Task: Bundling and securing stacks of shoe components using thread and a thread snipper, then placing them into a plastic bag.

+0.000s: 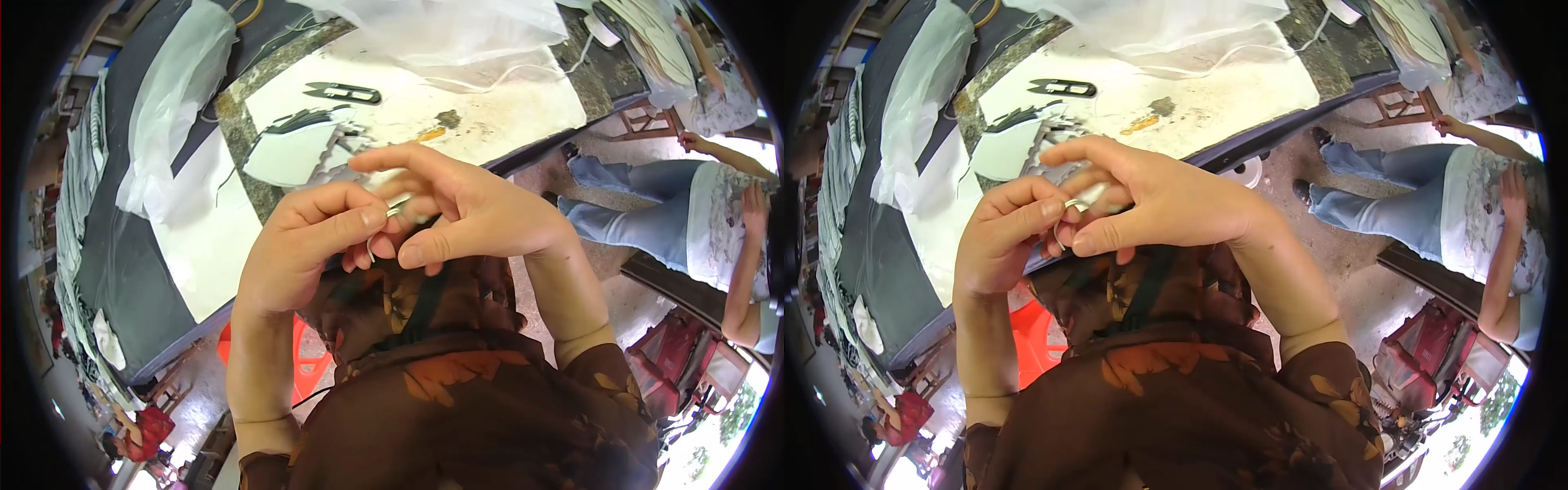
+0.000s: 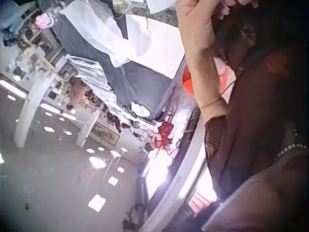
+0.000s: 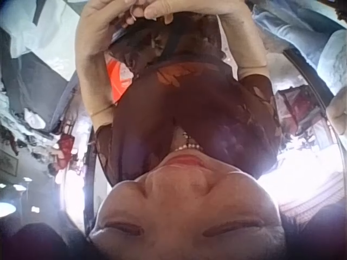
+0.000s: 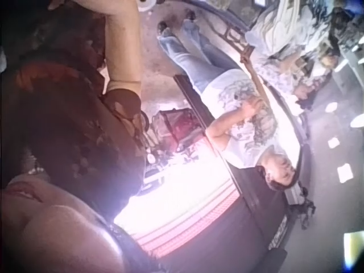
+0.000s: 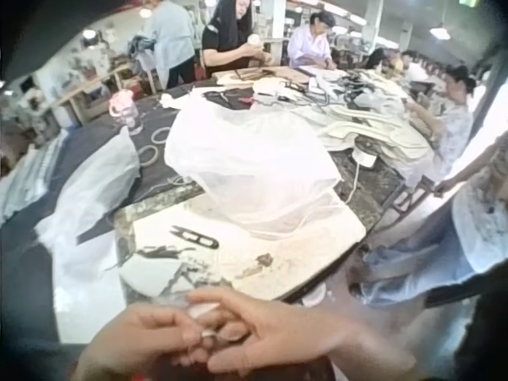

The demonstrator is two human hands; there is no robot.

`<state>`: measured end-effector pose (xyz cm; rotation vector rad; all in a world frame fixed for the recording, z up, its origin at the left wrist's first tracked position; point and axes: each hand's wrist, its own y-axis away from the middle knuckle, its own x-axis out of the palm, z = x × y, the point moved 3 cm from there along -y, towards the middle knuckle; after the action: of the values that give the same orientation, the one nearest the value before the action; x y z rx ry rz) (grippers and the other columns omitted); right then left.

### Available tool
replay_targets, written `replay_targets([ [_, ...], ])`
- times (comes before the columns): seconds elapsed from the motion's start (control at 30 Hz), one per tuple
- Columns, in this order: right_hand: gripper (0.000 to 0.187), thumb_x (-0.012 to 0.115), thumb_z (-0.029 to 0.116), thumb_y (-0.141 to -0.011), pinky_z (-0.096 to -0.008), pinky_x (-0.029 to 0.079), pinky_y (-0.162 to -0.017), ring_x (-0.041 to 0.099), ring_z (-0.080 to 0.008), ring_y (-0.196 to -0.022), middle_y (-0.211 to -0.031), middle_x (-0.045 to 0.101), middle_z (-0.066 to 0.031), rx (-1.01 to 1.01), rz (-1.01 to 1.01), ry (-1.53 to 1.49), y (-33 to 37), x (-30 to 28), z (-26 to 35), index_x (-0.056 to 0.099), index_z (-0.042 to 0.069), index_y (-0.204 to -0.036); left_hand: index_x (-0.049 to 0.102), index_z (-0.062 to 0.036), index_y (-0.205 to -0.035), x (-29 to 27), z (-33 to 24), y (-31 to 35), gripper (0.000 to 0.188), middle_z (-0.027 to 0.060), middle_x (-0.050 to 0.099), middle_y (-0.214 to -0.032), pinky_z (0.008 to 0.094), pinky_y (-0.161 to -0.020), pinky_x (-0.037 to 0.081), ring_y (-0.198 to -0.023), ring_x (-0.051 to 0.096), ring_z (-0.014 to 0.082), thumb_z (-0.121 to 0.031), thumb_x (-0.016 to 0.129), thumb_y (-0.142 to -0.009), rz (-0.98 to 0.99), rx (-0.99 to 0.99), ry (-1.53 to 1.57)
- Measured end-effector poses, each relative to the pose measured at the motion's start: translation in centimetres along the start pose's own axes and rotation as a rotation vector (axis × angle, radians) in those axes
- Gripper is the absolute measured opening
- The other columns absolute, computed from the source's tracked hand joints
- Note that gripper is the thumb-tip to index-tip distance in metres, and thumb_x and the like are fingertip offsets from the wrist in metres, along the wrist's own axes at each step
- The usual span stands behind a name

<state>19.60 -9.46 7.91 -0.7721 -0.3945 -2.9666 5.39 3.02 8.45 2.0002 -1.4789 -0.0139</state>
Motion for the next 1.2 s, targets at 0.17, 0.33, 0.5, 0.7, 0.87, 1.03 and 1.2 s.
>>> replay_targets([
  [0.17,0.039,0.071,0.013,-0.091,-0.0187,0.042,-0.060,0.055,-0.0021,-0.074,-0.085,0.063,0.0016,0.093,-0.084,0.253,-0.6,-0.9,-1.2,0.056,0.004,-0.125,0.069,-0.0015,-0.094,-1.4,0.7,0.9,0.020,0.0027,0.069,-0.081,0.0191,-0.062,0.043,-0.068,0.057,0.0056,-0.020,0.063,-0.097,-0.035,-0.039,-0.048],
  [0.33,0.016,0.069,0.016,-0.093,-0.0183,0.035,-0.058,0.046,0.0002,-0.065,-0.071,0.056,0.0078,0.010,-0.220,0.389,-1.1,-0.1,-1.6,0.066,0.003,-0.101,0.069,-0.0037,-0.095,-2.0,1.5,1.1,0.018,0.0013,0.067,-0.079,0.0182,-0.058,0.043,-0.066,0.057,0.0040,-0.020,0.061,-0.098,-0.148,-0.014,-0.110],
  [0.5,0.012,0.069,0.015,-0.093,-0.0185,0.028,-0.054,0.038,0.0009,-0.061,-0.068,0.048,0.0104,0.063,-0.315,0.348,-1.0,0.3,-1.5,0.067,0.004,-0.093,0.067,-0.0045,-0.095,-2.0,1.8,1.5,0.018,0.0011,0.066,-0.078,0.0179,-0.057,0.042,-0.065,0.057,0.0035,-0.020,0.060,-0.100,-0.190,-0.015,-0.077],
  [0.7,0.013,0.068,0.015,-0.093,-0.0195,0.031,-0.056,0.040,-0.0012,-0.064,-0.070,0.052,0.0083,0.001,-0.374,0.518,-0.4,0.2,-1.0,0.066,0.003,-0.092,0.065,-0.0033,-0.095,-2.0,2.8,2.6,0.018,0.0003,0.064,-0.076,0.0185,-0.059,0.042,-0.065,0.055,0.0043,-0.019,0.060,-0.100,-0.259,0.045,-0.139],
  [0.87,0.013,0.067,0.014,-0.092,-0.0244,0.042,-0.063,0.053,-0.0088,-0.069,-0.076,0.061,0.0004,-0.264,-0.419,0.785,-0.3,0.2,-0.5,0.066,0.001,-0.092,0.065,-0.0020,-0.094,-1.2,3.5,2.7,0.016,-0.0009,0.063,-0.075,0.0198,-0.061,0.043,-0.065,0.053,0.0047,-0.017,0.061,-0.099,-0.279,0.040,-0.099],
  [1.03,0.015,0.065,0.021,-0.092,-0.0349,0.048,-0.064,0.061,-0.0272,-0.071,-0.077,0.063,-0.0085,-0.342,-0.303,0.968,-0.5,0.8,1.0,0.065,0.006,-0.089,0.070,-0.0002,-0.105,-2.3,1.3,3.2,0.026,0.0012,0.066,-0.093,0.0210,-0.066,0.044,-0.074,0.054,0.0063,-0.022,0.058,-0.101,-0.353,0.194,-0.329],
  [1.2,0.011,0.067,0.017,-0.091,-0.0336,0.047,-0.064,0.061,-0.0246,-0.071,-0.077,0.062,-0.0060,-0.402,-0.194,1.027,-1.1,1.3,2.1,0.065,0.007,-0.088,0.071,-0.0005,-0.104,-0.6,0.7,1.6,0.055,0.0056,0.069,-0.099,0.0199,-0.063,0.044,-0.072,0.056,0.0078,-0.048,0.043,-0.104,-0.330,0.157,0.014],
])
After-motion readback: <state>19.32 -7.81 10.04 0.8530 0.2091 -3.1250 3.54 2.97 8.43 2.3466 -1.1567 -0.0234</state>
